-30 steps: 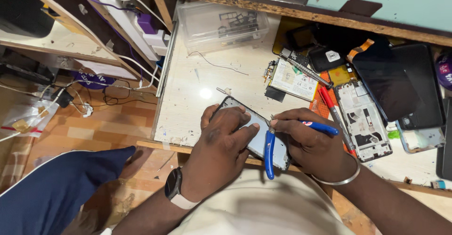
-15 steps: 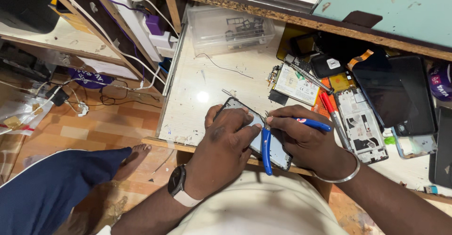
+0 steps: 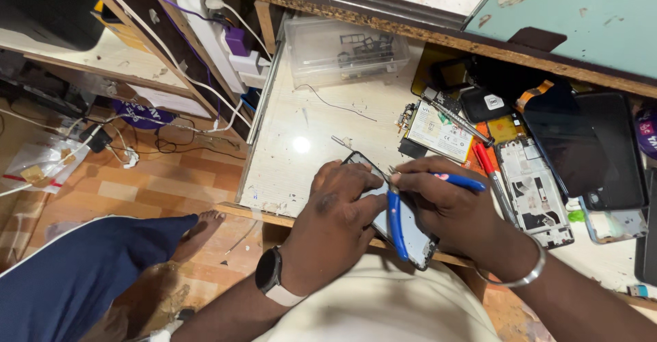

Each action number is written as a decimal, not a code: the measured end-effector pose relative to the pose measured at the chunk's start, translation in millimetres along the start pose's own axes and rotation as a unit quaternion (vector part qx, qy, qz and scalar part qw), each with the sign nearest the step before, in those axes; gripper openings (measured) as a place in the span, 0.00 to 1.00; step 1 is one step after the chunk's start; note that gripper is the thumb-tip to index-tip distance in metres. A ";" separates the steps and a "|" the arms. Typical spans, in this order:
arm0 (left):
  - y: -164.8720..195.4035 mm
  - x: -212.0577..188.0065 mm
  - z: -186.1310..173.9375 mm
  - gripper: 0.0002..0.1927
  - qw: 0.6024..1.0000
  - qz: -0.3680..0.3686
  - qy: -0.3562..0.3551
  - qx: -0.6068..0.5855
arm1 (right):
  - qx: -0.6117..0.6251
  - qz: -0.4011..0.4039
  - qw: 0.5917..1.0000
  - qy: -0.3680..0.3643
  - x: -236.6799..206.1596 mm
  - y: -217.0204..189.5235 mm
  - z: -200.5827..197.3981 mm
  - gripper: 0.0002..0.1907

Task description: The person uses pliers to remove small metal clips from the frame of a disassembled smartphone. They then use a screwdriver to unscrew and remove screws from the device's frame.

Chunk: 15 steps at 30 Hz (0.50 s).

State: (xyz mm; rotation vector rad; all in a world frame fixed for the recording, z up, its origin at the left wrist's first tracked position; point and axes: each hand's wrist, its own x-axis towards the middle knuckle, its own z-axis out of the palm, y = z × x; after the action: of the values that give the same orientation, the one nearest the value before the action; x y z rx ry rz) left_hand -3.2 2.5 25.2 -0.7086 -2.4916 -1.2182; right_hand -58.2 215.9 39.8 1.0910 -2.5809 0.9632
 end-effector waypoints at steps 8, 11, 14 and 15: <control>-0.2 -9.0 3.0 0.23 1.000 0.003 0.004 -0.011 | -0.001 0.101 0.995 0.002 -57.1 -12.3 -12.2 0.16; -0.5 -8.8 5.3 0.23 1.000 0.003 -0.002 -0.019 | 0.007 0.104 0.995 0.013 -64.6 -11.6 -10.0 0.16; -0.8 -8.1 5.7 0.23 1.000 0.002 -0.009 -0.025 | 0.022 0.096 0.995 0.010 -62.5 -9.2 -9.2 0.15; -0.9 -8.2 5.5 0.23 1.000 0.001 -0.012 -0.027 | 0.028 0.095 0.995 0.006 -60.2 -8.1 -9.0 0.15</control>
State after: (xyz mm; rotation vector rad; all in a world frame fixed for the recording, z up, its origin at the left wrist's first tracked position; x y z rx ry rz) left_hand 3.0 3.9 17.7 -0.7445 -2.4850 -1.2871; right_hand -10.3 252.2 27.1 0.8622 -2.7011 1.0854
